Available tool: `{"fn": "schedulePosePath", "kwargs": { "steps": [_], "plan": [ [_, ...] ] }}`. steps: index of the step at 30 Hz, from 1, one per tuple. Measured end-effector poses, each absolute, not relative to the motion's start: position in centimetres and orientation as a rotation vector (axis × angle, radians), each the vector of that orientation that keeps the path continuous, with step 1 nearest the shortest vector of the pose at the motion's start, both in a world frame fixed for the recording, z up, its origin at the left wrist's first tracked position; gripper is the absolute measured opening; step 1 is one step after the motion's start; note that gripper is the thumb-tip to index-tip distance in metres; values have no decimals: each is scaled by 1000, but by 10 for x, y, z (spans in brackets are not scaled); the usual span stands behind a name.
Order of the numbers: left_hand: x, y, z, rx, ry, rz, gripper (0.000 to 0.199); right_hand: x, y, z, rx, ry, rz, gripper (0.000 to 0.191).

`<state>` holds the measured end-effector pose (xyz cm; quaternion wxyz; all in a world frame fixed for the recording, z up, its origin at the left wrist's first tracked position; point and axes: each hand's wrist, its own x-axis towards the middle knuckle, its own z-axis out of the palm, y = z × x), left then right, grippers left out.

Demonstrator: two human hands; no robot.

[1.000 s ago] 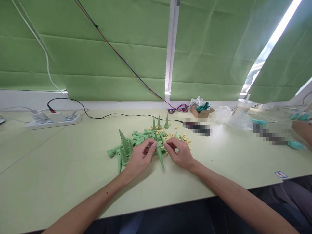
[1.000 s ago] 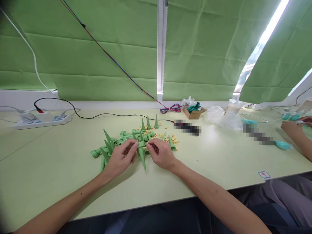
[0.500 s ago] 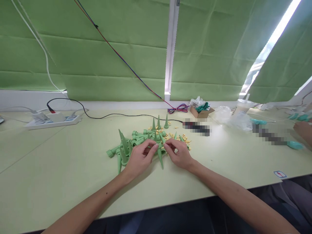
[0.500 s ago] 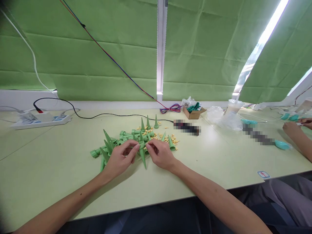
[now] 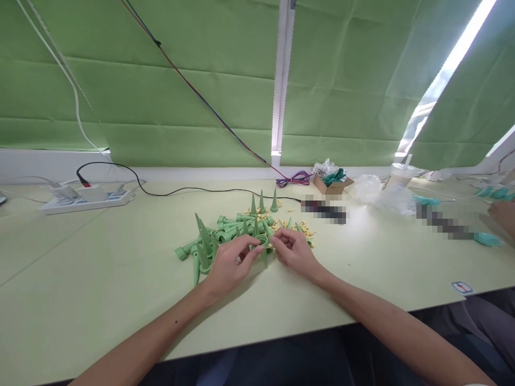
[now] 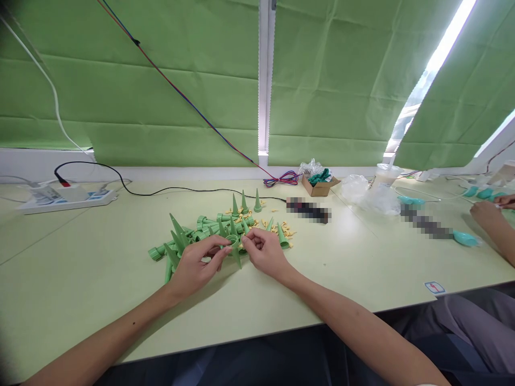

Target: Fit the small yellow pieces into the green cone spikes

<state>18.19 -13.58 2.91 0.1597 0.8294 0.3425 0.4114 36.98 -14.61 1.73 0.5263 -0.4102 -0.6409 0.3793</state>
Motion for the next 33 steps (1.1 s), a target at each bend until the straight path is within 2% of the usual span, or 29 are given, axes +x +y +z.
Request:
{"fn": "schedulePosePath", "kwargs": {
  "steps": [4,12,21,28,33],
  "plan": [
    [182,-135,29,2390,969,1176,18,369,-146,21,-916,-1416,1149,34],
    [182,-133,24,2405,980,1285,14,369,-143,19,-869,-1464,1199,39],
    [182,-135,27,2487,899,1208,16,370,-143,19,-896,-1403,1372,44],
    [182,-135,25,2504,887,1197,15,370,-144,19,-888,-1354,1384,43],
    [185,-138,28,2228,1004,1148,26,369,-144,20,-840,-1317,1315,43]
  ]
}}
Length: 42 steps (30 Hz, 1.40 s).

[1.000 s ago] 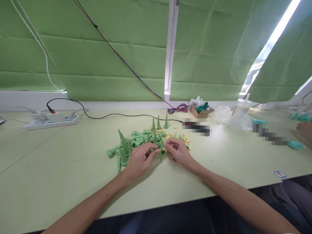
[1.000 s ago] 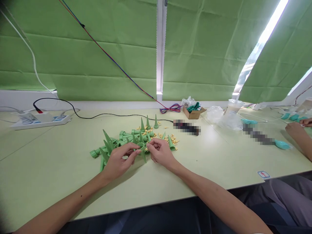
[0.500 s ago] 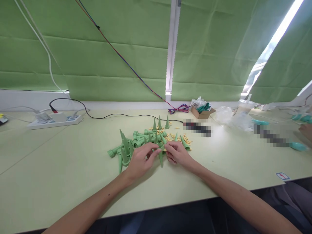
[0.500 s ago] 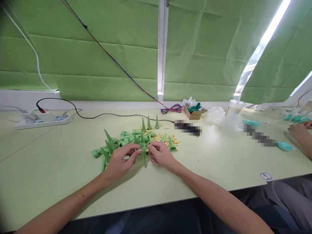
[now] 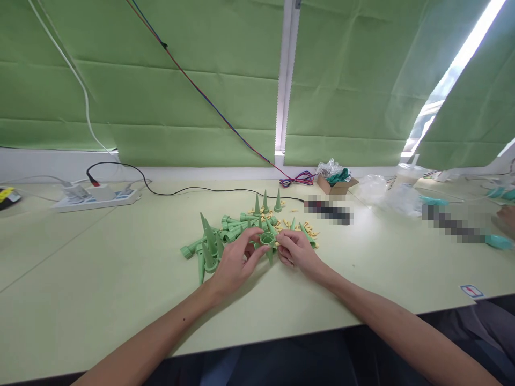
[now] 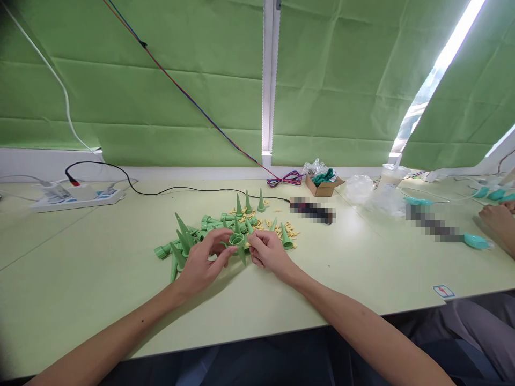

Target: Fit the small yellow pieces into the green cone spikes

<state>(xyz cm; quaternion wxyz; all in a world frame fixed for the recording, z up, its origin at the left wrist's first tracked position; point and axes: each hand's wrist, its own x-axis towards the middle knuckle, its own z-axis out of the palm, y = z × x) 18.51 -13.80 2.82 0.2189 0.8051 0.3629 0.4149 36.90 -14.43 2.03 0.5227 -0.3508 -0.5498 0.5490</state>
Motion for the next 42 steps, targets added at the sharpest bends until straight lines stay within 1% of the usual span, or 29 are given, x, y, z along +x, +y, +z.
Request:
{"fn": "schedulePosePath", "kwargs": {
  "steps": [1,4,5,8,10,13,18,23,28,34,42],
  "plan": [
    [186,-138,29,2167,1011,1158,27,369,-144,20,-828,-1308,1302,43],
    [186,-138,31,2058,1015,1143,21,370,-146,21,-812,-1268,1266,43],
    [186,-137,31,2043,1004,1112,27,370,-146,21,-810,-1262,1248,43],
    [185,-135,33,1940,925,985,54,372,-149,21,-803,-1315,1149,42],
    [186,-134,34,1821,870,906,62,373,-151,21,-813,-1413,1038,40],
    [186,-134,35,1732,817,810,66,373,-155,21,-865,-1600,844,39],
    [184,-132,34,1720,782,722,57,374,-156,20,-908,-1725,675,39],
    [182,-132,34,1736,737,711,46,375,-154,19,-908,-1742,660,38],
    [182,-134,34,1800,787,702,33,375,-154,18,-926,-1744,649,39],
    [185,-134,33,1899,816,738,26,375,-153,18,-946,-1749,601,37],
    [186,-134,30,2222,856,960,27,375,-150,18,-987,-1759,589,36]
  ]
}}
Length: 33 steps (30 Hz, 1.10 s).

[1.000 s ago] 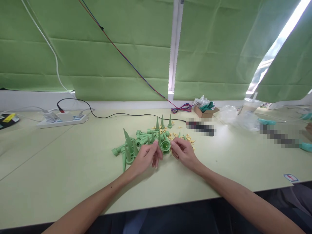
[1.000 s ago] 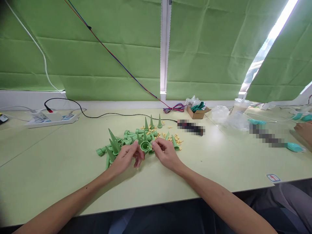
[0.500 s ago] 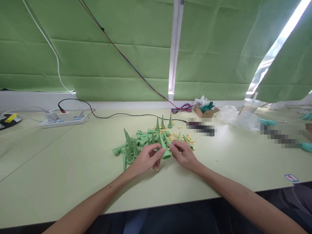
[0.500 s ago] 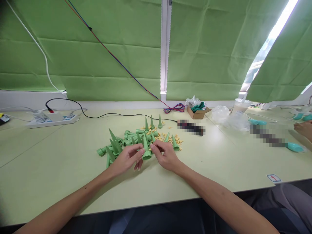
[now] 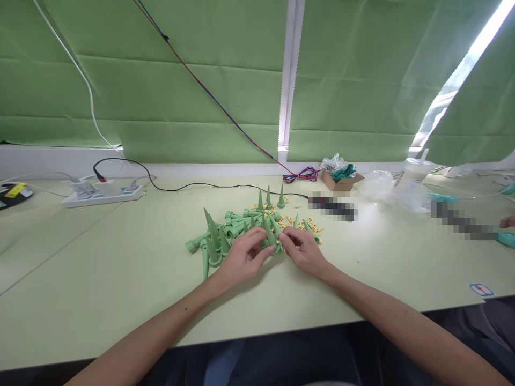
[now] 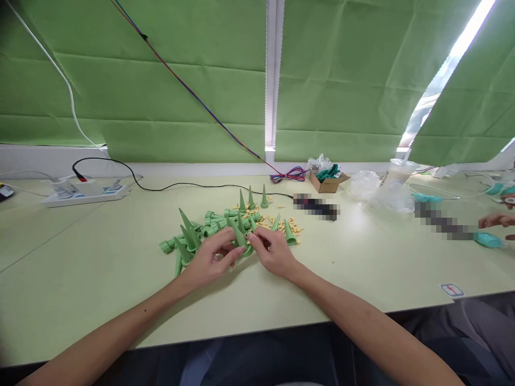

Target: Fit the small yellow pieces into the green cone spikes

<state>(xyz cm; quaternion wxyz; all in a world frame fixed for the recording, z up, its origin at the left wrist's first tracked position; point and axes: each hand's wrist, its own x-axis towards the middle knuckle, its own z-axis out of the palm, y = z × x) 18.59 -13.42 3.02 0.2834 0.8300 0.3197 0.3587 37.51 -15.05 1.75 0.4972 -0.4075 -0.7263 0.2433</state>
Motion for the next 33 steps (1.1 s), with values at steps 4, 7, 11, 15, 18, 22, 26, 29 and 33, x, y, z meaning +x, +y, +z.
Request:
{"fn": "schedulePosePath", "kwargs": {
  "steps": [4,7,11,15,18,22,26,29,33],
  "plan": [
    [183,-134,28,2392,796,1000,18,375,-150,18,-998,-1765,587,38],
    [182,-133,27,2474,758,1001,12,375,-150,19,-1007,-1762,580,40],
    [182,-132,26,2505,774,1018,18,375,-150,19,-1028,-1739,598,41],
    [183,-131,26,2512,803,1077,22,375,-150,19,-1029,-1710,628,38],
    [183,-131,27,2517,810,1132,23,375,-151,19,-1015,-1704,636,38],
    [184,-132,28,2500,825,1166,23,374,-151,19,-1005,-1696,645,37],
    [186,-133,28,2460,856,1180,22,375,-151,17,-1040,-1680,623,37],
    [187,-134,30,2397,917,1204,16,375,-150,16,-1054,-1636,616,36],
    [187,-135,33,2292,983,1157,15,376,-149,14,-1049,-1577,638,34]
  ]
}}
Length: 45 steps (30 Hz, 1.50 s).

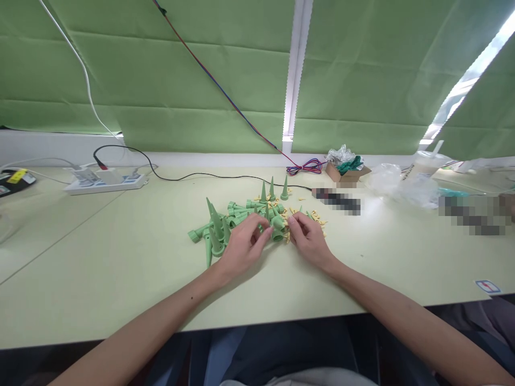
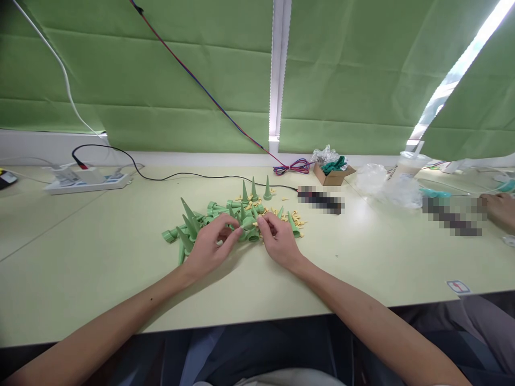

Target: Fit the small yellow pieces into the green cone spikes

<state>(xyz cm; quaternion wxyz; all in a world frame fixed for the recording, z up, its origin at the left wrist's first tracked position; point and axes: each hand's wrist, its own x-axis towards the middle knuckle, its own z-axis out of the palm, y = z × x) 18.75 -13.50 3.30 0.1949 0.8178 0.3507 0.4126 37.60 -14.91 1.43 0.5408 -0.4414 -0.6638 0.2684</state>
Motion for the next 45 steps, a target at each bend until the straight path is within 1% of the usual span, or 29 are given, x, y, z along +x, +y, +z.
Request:
{"fn": "schedulePosePath", "kwargs": {
  "steps": [3,5,8,11,15,24,35,45],
  "plan": [
    [188,-135,35,2113,983,1008,39,376,-149,14,-1050,-1574,651,34],
    [189,-136,37,1942,967,929,49,376,-150,15,-1053,-1589,643,33],
    [190,-136,41,1767,929,860,57,376,-151,16,-1051,-1620,618,32],
    [191,-137,46,1684,904,769,60,375,-152,17,-1049,-1654,591,31],
    [192,-137,47,1667,878,692,60,375,-152,18,-1047,-1691,563,31],
    [189,-136,41,1756,871,722,51,375,-153,16,-1027,-1713,602,30],
    [188,-139,42,2084,990,790,40,375,-151,10,-1036,-1756,642,40],
    [187,-135,35,2352,931,870,34,376,-154,15,-1062,-1801,602,46]
  ]
}}
